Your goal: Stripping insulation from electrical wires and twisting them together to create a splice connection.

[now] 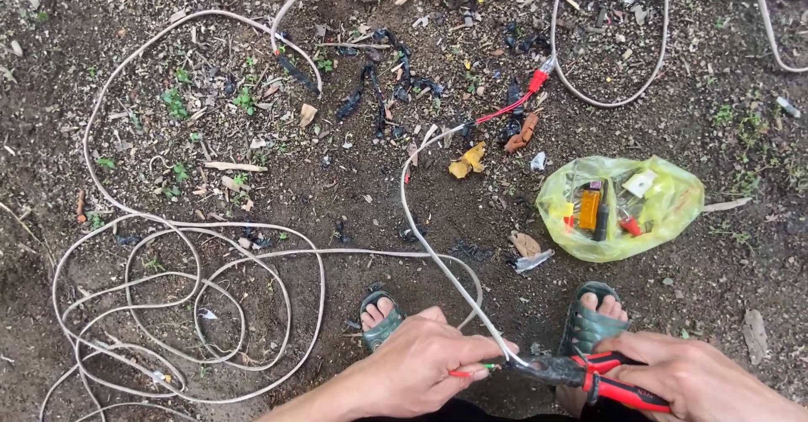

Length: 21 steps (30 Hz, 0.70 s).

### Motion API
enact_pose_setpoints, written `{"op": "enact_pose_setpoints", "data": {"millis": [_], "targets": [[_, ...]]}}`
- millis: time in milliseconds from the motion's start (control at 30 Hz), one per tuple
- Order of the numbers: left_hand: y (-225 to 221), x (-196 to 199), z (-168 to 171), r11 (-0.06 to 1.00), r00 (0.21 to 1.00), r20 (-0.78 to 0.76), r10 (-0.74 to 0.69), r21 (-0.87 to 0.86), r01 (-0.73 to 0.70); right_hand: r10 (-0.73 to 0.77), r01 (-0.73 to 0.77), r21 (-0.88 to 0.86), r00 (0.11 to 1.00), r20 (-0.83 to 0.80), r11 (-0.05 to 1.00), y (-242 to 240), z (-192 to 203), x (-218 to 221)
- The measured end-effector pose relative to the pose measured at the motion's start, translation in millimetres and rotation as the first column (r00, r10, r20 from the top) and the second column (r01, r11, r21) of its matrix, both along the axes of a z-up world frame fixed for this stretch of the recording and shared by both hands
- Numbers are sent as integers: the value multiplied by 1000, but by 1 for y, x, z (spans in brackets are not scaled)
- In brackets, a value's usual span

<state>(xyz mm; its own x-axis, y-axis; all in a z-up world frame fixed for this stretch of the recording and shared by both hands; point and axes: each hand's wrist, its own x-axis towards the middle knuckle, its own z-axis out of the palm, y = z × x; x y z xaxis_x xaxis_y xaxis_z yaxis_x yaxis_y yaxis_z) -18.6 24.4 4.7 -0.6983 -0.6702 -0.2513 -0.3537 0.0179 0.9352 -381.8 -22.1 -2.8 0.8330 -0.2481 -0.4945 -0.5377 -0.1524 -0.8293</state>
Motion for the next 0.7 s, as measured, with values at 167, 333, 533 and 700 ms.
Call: {"op": "enact_pose_setpoints", "data": {"millis": [167,333,533,700], "targets": [[19,10,-14,987,993,100,68,139,-81,-41,40,12,996,76,999,-2,0,-5],[-5,42,-5,824,867,141,478,269,-498,-342,297,-192,896,-282,935,19,-59,-88],[-23,13,2,893,926,116,359,247,-377,-177,159,-231,983,-56,960,-5,-24,-22],[-23,14,0,848,888,61,457,270,-455,-147,135,-183,988,-51,974,-2,-35,-23]]}}
